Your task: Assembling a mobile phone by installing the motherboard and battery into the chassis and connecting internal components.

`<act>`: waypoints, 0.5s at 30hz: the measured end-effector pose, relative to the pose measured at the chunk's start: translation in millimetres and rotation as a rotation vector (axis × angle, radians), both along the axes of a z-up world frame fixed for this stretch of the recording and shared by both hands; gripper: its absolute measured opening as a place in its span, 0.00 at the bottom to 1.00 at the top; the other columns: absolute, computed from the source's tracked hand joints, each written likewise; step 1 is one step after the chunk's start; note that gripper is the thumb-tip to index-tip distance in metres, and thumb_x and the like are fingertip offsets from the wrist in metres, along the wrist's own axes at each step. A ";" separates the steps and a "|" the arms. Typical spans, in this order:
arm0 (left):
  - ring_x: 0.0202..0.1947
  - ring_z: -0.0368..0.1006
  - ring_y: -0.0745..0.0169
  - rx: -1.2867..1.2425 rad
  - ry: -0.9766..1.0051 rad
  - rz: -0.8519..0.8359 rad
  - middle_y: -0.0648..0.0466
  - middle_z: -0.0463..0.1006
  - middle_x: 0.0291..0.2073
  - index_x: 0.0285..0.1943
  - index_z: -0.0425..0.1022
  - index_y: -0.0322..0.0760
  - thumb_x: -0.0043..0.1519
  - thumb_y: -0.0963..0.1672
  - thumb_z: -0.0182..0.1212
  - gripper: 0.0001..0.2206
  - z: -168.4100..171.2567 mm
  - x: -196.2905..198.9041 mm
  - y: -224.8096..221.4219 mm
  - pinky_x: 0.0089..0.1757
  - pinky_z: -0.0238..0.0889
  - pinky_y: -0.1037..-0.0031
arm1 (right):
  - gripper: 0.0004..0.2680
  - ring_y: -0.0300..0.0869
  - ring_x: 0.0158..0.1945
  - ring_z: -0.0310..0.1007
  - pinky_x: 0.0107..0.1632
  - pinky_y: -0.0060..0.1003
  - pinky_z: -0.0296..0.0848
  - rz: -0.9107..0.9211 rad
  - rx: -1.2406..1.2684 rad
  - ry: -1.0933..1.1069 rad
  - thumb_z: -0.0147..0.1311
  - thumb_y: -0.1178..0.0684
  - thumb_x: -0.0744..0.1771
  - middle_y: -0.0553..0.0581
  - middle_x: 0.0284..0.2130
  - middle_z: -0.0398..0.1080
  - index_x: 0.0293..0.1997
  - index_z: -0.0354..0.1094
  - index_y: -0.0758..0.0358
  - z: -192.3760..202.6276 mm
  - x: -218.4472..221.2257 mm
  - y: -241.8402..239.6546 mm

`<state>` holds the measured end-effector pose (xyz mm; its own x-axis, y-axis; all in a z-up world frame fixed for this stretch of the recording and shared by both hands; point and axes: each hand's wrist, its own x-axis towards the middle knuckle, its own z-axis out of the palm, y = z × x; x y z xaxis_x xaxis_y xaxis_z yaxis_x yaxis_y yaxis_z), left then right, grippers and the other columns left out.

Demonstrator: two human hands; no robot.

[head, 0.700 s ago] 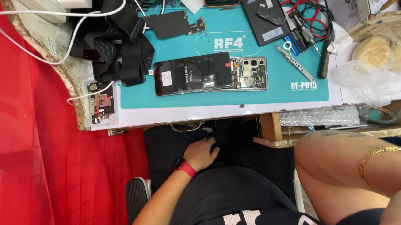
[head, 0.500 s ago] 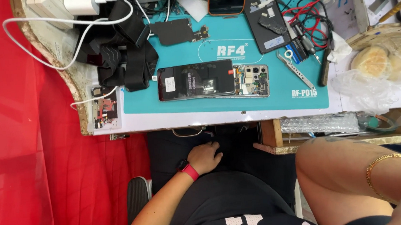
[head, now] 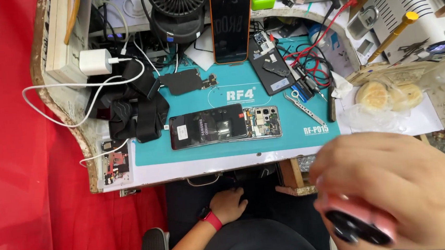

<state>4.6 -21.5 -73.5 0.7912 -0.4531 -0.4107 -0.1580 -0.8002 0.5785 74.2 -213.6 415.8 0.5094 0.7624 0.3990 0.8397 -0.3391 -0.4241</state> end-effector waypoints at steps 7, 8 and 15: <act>0.37 0.76 0.40 -0.001 -0.018 0.008 0.45 0.79 0.41 0.50 0.72 0.38 0.65 0.52 0.49 0.17 -1.3 -2.6 3.0 0.33 0.66 0.50 | 0.07 0.47 0.37 0.82 0.38 0.40 0.82 0.005 -0.089 0.082 0.51 0.50 0.65 0.56 0.36 0.77 0.38 0.66 0.61 -2.8 6.8 -16.5; 0.37 0.76 0.40 -0.001 -0.019 0.007 0.45 0.79 0.41 0.50 0.72 0.38 0.65 0.52 0.49 0.17 1.5 -2.2 4.2 0.33 0.66 0.50 | 0.07 0.47 0.37 0.82 0.38 0.40 0.82 0.005 -0.090 0.081 0.51 0.50 0.65 0.56 0.36 0.77 0.38 0.66 0.61 3.2 -4.1 -0.6; 0.39 0.75 0.41 0.008 0.029 0.034 0.45 0.77 0.43 0.52 0.71 0.38 0.66 0.52 0.48 0.17 6.4 -2.9 7.5 0.35 0.67 0.50 | 0.13 0.46 0.32 0.75 0.36 0.32 0.77 0.666 -0.135 0.294 0.35 0.53 0.74 0.60 0.37 0.74 0.38 0.67 0.66 -10.7 18.7 -47.8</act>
<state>1.7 -14.0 -67.1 0.7939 -0.4225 -0.4373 -0.1138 -0.8097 0.5757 92.9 -261.4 405.0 -0.0072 0.9801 0.1982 0.7441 0.1376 -0.6538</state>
